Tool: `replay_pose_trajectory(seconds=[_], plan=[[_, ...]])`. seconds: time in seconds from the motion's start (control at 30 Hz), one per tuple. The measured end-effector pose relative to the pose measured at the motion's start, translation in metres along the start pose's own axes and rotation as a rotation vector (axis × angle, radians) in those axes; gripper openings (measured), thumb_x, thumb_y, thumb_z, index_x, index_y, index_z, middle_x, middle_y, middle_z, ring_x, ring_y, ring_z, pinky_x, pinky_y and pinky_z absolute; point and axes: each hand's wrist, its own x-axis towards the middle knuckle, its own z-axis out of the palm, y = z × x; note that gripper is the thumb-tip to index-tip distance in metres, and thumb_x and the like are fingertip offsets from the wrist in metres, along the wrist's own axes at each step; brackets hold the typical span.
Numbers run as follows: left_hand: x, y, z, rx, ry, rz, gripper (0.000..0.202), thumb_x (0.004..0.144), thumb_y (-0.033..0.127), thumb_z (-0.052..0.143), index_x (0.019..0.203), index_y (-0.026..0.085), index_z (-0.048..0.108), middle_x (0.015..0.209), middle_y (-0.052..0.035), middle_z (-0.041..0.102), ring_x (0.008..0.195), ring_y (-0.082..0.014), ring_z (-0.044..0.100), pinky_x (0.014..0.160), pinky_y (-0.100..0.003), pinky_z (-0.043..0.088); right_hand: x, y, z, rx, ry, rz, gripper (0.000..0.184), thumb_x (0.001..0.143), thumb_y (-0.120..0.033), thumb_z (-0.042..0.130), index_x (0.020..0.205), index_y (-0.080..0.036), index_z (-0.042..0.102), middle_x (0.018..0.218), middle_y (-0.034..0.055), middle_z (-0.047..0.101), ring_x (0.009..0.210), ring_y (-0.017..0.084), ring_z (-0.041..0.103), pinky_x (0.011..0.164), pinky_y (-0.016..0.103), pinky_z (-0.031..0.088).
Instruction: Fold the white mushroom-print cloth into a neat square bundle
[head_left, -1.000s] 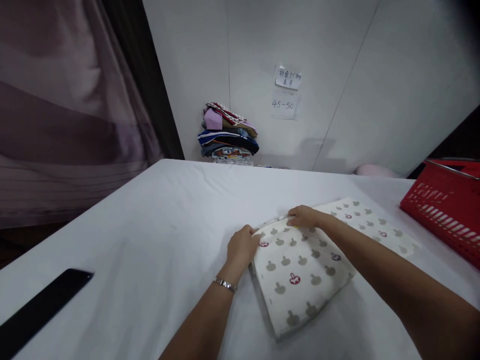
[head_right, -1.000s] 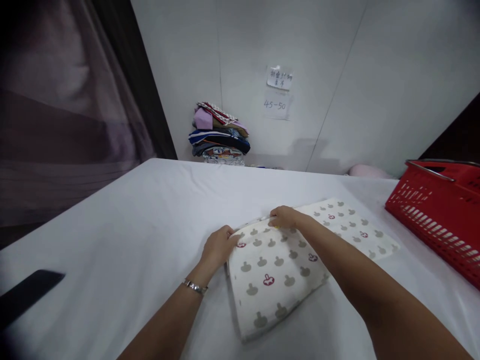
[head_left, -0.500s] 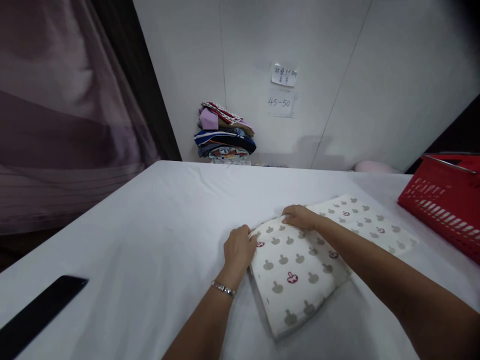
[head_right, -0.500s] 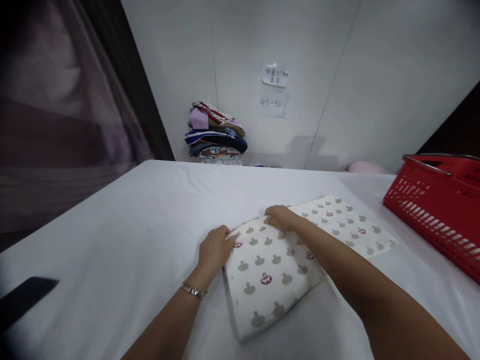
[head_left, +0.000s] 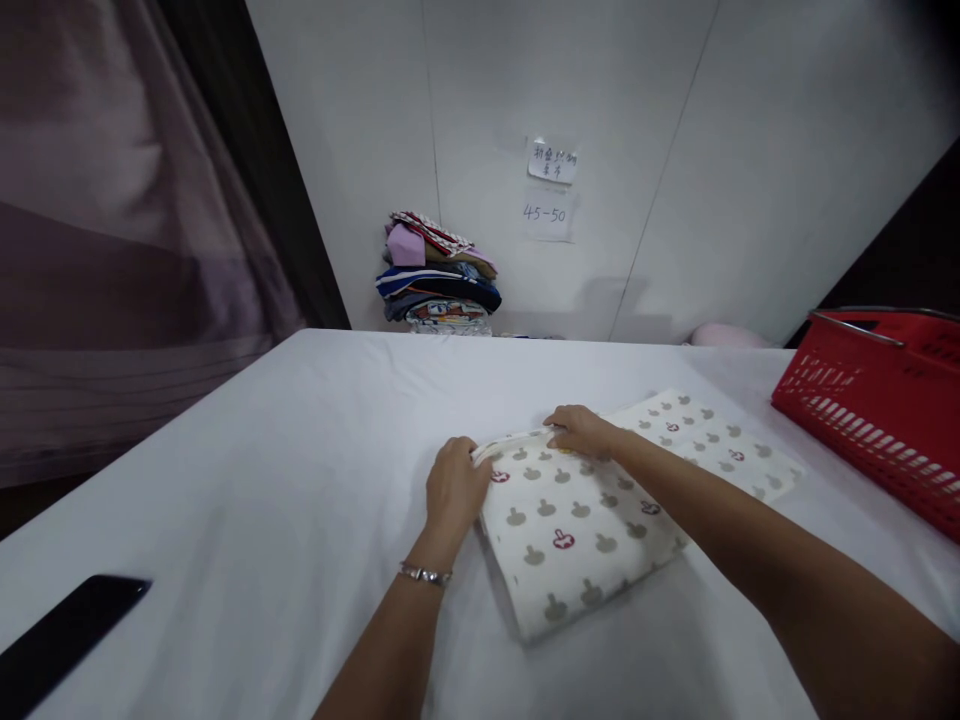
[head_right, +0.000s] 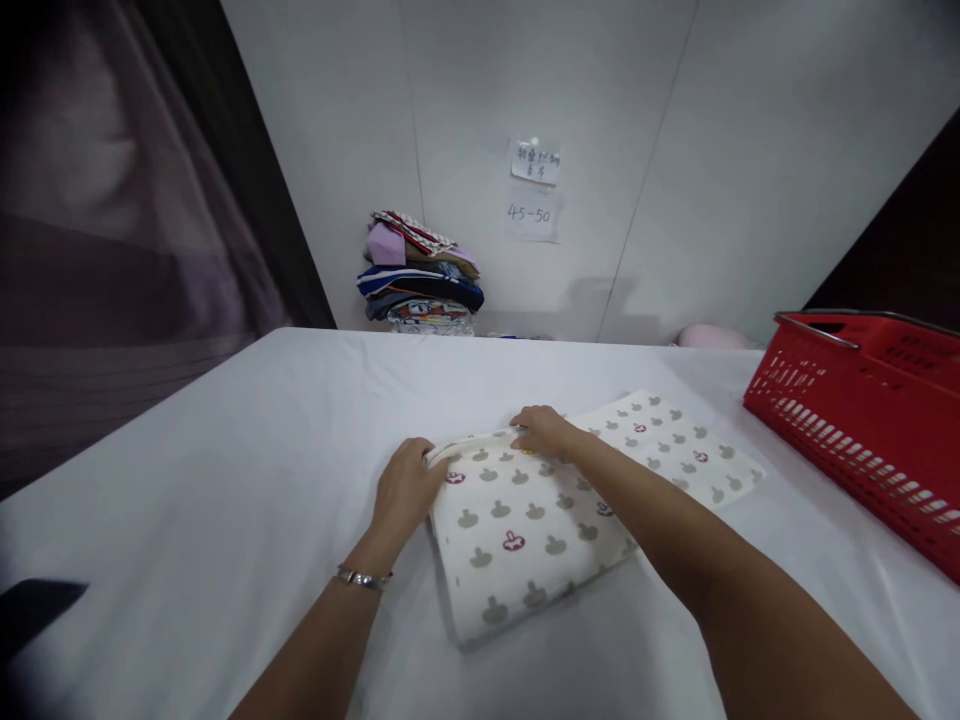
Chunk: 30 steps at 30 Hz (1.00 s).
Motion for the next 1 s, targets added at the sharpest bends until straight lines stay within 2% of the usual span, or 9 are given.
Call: replay_pose_trajectory(seconds=[0.13, 0.23, 0.3, 0.4, 0.5, 0.6, 0.7, 0.8, 1.0], plan=[[0.004, -0.012, 0.003, -0.055, -0.030, -0.110, 0.025, 0.077, 0.030, 0.051, 0.100, 0.019, 0.053, 0.101, -0.0050, 0.057, 0.089, -0.0166, 0.056, 0.073, -0.026, 0.041, -0.006, -0.011, 0.014, 0.023, 0.198, 0.026, 0.046, 0.082, -0.036, 0.055, 0.124, -0.016, 0.053, 0.125, 0.0122, 0.054, 0.117, 0.026, 0.046, 0.100, 0.041, 0.032], [0.005, -0.017, 0.008, -0.079, -0.022, -0.104, 0.036, 0.077, 0.030, 0.052, 0.111, 0.018, 0.051, 0.110, -0.0065, 0.055, 0.098, -0.0178, 0.055, 0.080, -0.027, 0.042, -0.018, -0.027, 0.026, 0.009, 0.330, 0.074, 0.051, 0.083, -0.038, 0.053, 0.129, -0.016, 0.048, 0.135, 0.0137, 0.045, 0.125, 0.027, 0.037, 0.103, 0.045, 0.027], [0.004, -0.017, 0.010, -0.080, -0.027, -0.099, 0.038, 0.078, 0.031, 0.051, 0.114, 0.017, 0.050, 0.113, -0.0072, 0.055, 0.101, -0.0186, 0.054, 0.083, -0.028, 0.042, -0.028, -0.042, 0.033, 0.007, 0.324, 0.012, 0.052, 0.087, -0.040, 0.048, 0.133, -0.019, 0.043, 0.141, 0.0117, 0.038, 0.131, 0.026, 0.029, 0.106, 0.047, 0.022], [0.003, -0.014, 0.008, -0.054, -0.001, -0.083, 0.042, 0.079, 0.033, 0.050, 0.117, 0.017, 0.049, 0.117, -0.0088, 0.054, 0.104, -0.0212, 0.054, 0.084, -0.032, 0.044, -0.039, -0.063, 0.039, 0.024, 0.174, -0.108, 0.046, 0.093, -0.040, 0.032, 0.136, -0.023, 0.038, 0.146, 0.0070, 0.029, 0.135, 0.022, 0.021, 0.109, 0.045, 0.017], [0.001, -0.006, 0.006, -0.006, 0.147, 0.060, 0.040, 0.081, 0.033, 0.048, 0.116, 0.014, 0.051, 0.118, -0.0114, 0.055, 0.110, -0.0241, 0.050, 0.090, -0.036, 0.042, -0.044, -0.079, 0.038, 0.038, 0.137, -0.054, 0.048, 0.093, -0.045, 0.029, 0.135, -0.022, 0.041, 0.148, 0.0091, 0.024, 0.137, 0.024, 0.016, 0.109, 0.047, 0.015], [-0.004, 0.004, 0.009, 0.009, 0.232, 0.332, 0.035, 0.085, 0.029, 0.042, 0.114, 0.014, 0.054, 0.119, -0.0108, 0.056, 0.114, -0.0220, 0.048, 0.098, -0.036, 0.037, -0.046, -0.092, 0.036, 0.069, 0.153, -0.019, 0.052, 0.092, -0.049, 0.031, 0.136, -0.022, 0.038, 0.149, 0.0099, 0.020, 0.137, 0.025, 0.013, 0.108, 0.050, 0.014], [-0.010, 0.008, 0.021, 0.085, 0.068, 0.458, 0.036, 0.088, 0.028, 0.037, 0.118, 0.017, 0.053, 0.126, -0.0084, 0.054, 0.121, -0.0218, 0.044, 0.102, -0.040, 0.032, -0.050, -0.103, 0.035, 0.091, 0.123, -0.051, 0.056, 0.091, -0.046, 0.036, 0.140, -0.021, 0.030, 0.148, 0.0101, 0.023, 0.137, 0.024, 0.015, 0.109, 0.050, 0.012], [-0.013, 0.004, 0.032, 0.172, -0.096, 0.386, 0.042, 0.090, 0.034, 0.033, 0.125, 0.019, 0.050, 0.137, -0.0066, 0.045, 0.130, -0.0244, 0.034, 0.104, -0.044, 0.028, -0.061, -0.108, 0.035, 0.102, 0.086, -0.022, 0.063, 0.089, -0.046, 0.040, 0.142, -0.017, 0.024, 0.148, 0.0122, 0.022, 0.137, 0.025, 0.013, 0.109, 0.049, 0.010], [-0.013, 0.005, 0.027, 0.218, -0.169, 0.366, 0.045, 0.089, 0.036, 0.035, 0.130, 0.021, 0.046, 0.142, -0.0058, 0.038, 0.134, -0.0233, 0.026, 0.108, -0.045, 0.022, -0.106, -0.114, 0.042, 0.129, 0.017, -0.054, 0.068, 0.091, -0.051, 0.032, 0.145, -0.013, 0.015, 0.149, 0.0137, 0.013, 0.138, 0.025, 0.006, 0.110, 0.049, 0.005]])
